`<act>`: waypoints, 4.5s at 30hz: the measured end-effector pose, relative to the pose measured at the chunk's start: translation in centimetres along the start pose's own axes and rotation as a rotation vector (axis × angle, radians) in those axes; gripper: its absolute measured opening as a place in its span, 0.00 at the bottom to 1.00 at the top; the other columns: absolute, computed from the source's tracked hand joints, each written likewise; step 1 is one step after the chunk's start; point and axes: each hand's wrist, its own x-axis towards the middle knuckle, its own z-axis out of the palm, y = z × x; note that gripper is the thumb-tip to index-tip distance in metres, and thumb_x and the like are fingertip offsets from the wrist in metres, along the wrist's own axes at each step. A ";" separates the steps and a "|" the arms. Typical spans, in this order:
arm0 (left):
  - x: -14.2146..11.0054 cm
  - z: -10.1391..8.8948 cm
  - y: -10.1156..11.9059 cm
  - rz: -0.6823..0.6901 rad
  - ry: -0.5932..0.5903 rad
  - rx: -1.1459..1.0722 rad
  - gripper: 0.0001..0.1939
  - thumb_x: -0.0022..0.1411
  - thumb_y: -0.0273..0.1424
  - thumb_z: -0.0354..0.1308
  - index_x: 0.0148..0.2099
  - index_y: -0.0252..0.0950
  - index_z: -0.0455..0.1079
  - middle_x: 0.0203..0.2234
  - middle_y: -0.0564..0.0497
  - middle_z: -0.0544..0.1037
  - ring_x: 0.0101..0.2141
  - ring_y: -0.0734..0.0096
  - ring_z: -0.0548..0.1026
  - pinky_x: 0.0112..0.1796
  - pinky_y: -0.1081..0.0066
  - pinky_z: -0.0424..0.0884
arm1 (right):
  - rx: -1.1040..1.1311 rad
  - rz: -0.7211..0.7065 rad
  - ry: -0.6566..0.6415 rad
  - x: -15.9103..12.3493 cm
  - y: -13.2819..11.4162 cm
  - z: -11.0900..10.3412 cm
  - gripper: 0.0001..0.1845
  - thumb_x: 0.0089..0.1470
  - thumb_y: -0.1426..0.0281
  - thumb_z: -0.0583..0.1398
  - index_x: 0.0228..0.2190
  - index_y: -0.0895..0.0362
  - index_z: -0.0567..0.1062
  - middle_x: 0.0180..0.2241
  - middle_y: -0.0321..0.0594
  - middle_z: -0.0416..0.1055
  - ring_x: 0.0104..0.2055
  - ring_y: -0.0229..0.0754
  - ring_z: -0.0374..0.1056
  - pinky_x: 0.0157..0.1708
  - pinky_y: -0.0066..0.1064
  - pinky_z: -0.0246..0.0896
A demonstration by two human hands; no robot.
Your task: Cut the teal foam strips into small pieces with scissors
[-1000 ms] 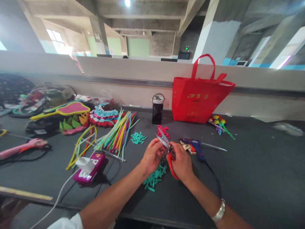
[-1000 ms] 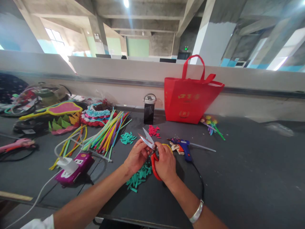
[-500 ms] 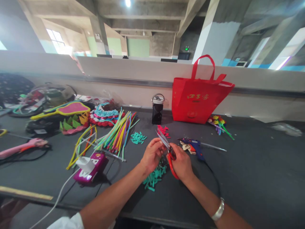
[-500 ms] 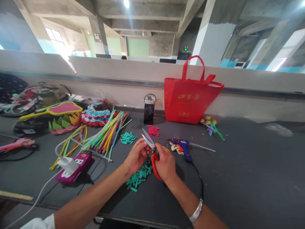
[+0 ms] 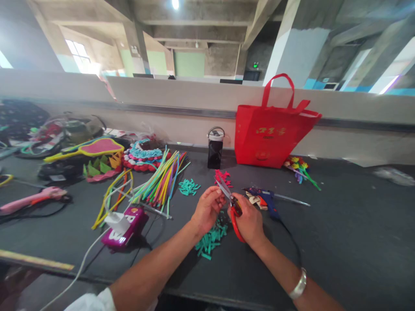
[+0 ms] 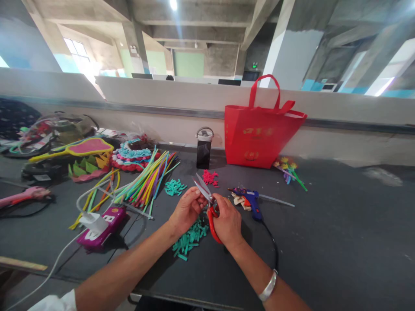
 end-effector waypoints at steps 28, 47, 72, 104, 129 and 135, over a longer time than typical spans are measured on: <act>0.1 -0.1 0.0 -0.002 0.004 0.029 0.10 0.49 0.29 0.66 0.34 0.34 0.70 0.24 0.54 0.72 0.25 0.78 0.69 0.32 0.74 0.66 | 0.031 0.013 -0.038 -0.3 -0.2 0.1 0.20 0.51 0.71 0.56 0.48 0.53 0.71 0.39 0.39 0.75 0.36 0.42 0.72 0.36 0.30 0.64; 3.2 -3.5 3.1 0.404 0.284 0.724 0.06 0.48 0.32 0.62 0.27 0.35 0.70 0.21 0.56 0.69 0.24 0.77 0.64 0.28 0.75 0.59 | 0.296 0.091 0.087 0.6 1.2 0.1 0.16 0.53 0.63 0.57 0.41 0.57 0.73 0.32 0.39 0.77 0.30 0.40 0.72 0.33 0.28 0.66; 2.4 -4.4 4.6 0.116 -0.467 1.462 0.07 0.46 0.25 0.54 0.28 0.35 0.74 0.20 0.55 0.71 0.23 0.74 0.66 0.26 0.75 0.60 | 0.372 0.125 0.057 1.0 1.7 0.3 0.16 0.52 0.65 0.58 0.43 0.56 0.73 0.37 0.40 0.76 0.34 0.41 0.72 0.39 0.32 0.67; 1.5 -3.6 2.1 -0.072 -0.468 0.899 0.07 0.48 0.29 0.62 0.29 0.33 0.67 0.22 0.55 0.70 0.23 0.79 0.65 0.27 0.77 0.61 | 0.495 0.010 -0.045 0.1 -0.2 0.0 0.19 0.52 0.67 0.58 0.47 0.55 0.70 0.37 0.38 0.76 0.36 0.40 0.73 0.38 0.29 0.68; 1.2 -3.2 3.5 -0.186 -0.548 1.113 0.05 0.44 0.24 0.58 0.29 0.33 0.68 0.20 0.57 0.69 0.23 0.79 0.65 0.25 0.78 0.60 | 0.703 0.105 -0.024 1.0 1.0 -0.5 0.17 0.52 0.69 0.57 0.45 0.57 0.69 0.36 0.39 0.73 0.31 0.37 0.69 0.33 0.29 0.66; 1.1 -2.7 4.3 0.018 -0.750 1.181 0.03 0.50 0.28 0.61 0.27 0.32 0.73 0.30 0.49 0.74 0.32 0.71 0.71 0.38 0.72 0.66 | 0.738 0.106 -0.037 1.1 1.3 -0.5 0.17 0.52 0.68 0.58 0.45 0.57 0.69 0.34 0.39 0.72 0.31 0.38 0.69 0.32 0.29 0.66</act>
